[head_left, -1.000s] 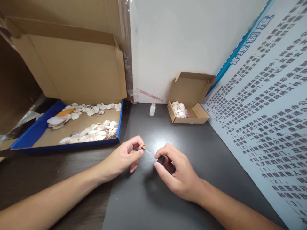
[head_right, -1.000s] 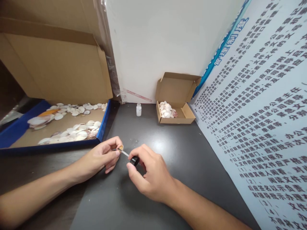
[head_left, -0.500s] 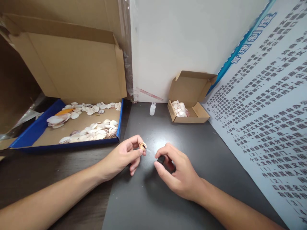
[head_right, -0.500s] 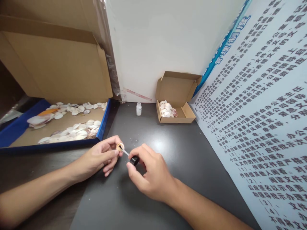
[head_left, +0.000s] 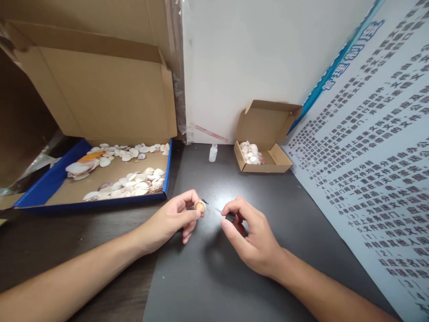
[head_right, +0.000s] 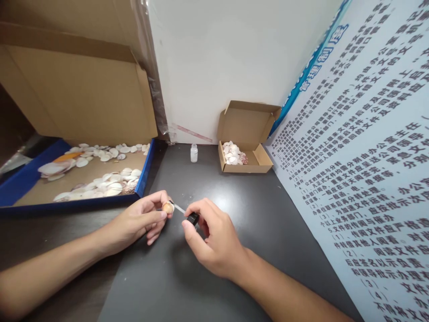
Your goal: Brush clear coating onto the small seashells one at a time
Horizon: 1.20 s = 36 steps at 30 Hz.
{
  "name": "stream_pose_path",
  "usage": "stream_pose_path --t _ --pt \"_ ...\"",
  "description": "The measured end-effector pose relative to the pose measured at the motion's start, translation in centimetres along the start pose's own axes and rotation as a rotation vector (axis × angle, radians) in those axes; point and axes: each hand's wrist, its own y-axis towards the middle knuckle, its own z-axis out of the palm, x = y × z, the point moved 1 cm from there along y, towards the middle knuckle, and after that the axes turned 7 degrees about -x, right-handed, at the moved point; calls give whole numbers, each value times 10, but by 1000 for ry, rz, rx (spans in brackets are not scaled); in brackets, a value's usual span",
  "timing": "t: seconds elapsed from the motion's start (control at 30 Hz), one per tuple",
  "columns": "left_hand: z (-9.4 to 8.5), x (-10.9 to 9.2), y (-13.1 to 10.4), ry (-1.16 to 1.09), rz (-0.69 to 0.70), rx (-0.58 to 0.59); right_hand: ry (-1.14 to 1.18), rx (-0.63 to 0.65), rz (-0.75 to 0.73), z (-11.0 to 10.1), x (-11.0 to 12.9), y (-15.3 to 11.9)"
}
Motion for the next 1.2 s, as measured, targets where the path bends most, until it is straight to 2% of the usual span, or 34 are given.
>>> stream_pose_path --t 0.1,0.23,0.43,0.57,0.7,0.8,0.97,1.1,1.2 --pt "0 0 0 0 -2 -21 34 24 48 0 -2 2" --pt "1 1 0 30 0 -33 27 -26 125 -1 -5 5" --pt "0 2 1 66 11 -17 127 4 118 -2 -3 3" --pt "1 1 1 73 -6 -32 105 -41 183 -3 -3 5" --pt "3 -1 1 53 -1 -35 323 -8 263 -1 -5 5" --pt "3 -3 0 62 20 -43 478 41 377 1 -8 6" --pt "4 -4 0 106 36 -45 425 -34 437 1 -9 8" --pt "3 -3 0 102 31 -38 565 47 470 1 -9 8" --pt "3 -3 0 95 28 -32 540 58 487 2 -9 8"
